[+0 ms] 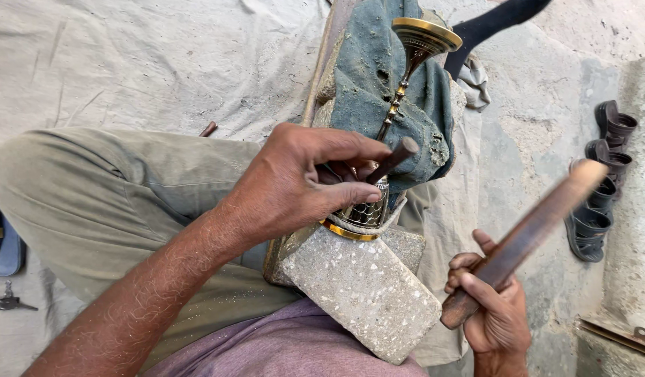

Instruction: The person sits on the ground with a stone block on their lap holding an ornate brass bell-shaped object. They hold a small punch against the metal surface and strike it repeatedly with a wooden mallet, repositioning the punch around the object to emboss a decorative pattern, occasionally rotating the object and repositioning the punch.

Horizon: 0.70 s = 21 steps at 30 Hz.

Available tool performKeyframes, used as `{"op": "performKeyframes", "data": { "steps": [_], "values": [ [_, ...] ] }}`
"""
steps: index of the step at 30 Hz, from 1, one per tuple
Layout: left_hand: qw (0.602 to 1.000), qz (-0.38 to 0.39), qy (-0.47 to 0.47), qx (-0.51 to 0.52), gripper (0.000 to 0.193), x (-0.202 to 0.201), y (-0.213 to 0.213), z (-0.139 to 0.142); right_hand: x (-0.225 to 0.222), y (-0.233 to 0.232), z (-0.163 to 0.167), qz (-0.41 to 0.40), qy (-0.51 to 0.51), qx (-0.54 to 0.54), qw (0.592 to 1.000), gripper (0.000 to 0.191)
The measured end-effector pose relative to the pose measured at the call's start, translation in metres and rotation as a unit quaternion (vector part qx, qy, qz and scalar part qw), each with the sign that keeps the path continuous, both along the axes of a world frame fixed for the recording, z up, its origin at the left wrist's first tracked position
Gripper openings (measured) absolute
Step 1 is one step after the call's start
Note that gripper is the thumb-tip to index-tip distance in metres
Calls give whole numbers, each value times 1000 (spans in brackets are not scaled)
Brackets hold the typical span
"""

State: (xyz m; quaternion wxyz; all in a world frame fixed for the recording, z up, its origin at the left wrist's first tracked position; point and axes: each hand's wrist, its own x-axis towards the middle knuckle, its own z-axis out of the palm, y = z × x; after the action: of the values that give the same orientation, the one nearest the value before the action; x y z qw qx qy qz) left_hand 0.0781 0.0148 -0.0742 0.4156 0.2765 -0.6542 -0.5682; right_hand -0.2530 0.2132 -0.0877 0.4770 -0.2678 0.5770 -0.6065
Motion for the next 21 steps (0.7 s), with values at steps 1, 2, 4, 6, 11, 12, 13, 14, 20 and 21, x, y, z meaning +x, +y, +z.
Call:
{"op": "performKeyframes", "data": {
  "steps": [1, 2, 4, 6, 11, 12, 13, 14, 20, 21],
  "values": [
    [1000, -6, -16, -13, 45, -1, -1, 1, 0, -4, 4, 25, 38, 56, 997, 70],
    [999, -4, -27, -45, 45, -1, -3, 2, 2, -8, 8, 11, 84, 65, 994, 70],
    [994, -1, -52, -101, 45, 0, -5, 3, 11, -11, 15, -18, 173, 89, 981, 70],
    [993, -12, -42, -111, 45, 0, -8, 4, 25, -14, 21, -10, 191, -42, 981, 49],
    [981, -89, -54, -161, 44, -2, -20, 8, 46, -23, 49, 44, 210, -2, 977, 56],
    [978, -116, -62, -164, 44, -1, -23, 9, 46, -24, 55, 58, 285, 51, 955, 50],
    [973, -142, -69, -169, 44, -1, -26, 10, 47, -25, 59, 72, 357, 102, 926, 44],
    [968, -147, -58, -197, 43, -1, -29, 11, 48, -25, 63, 72, 406, 87, 907, 41],
    [945, -181, -58, -265, 48, 2, -34, 16, 55, -20, 80, 76, 454, 105, 882, 45],
    [944, -188, -52, -265, 49, 3, -34, 17, 55, -19, 83, 45, 501, 159, 849, 41]
  ]
}}
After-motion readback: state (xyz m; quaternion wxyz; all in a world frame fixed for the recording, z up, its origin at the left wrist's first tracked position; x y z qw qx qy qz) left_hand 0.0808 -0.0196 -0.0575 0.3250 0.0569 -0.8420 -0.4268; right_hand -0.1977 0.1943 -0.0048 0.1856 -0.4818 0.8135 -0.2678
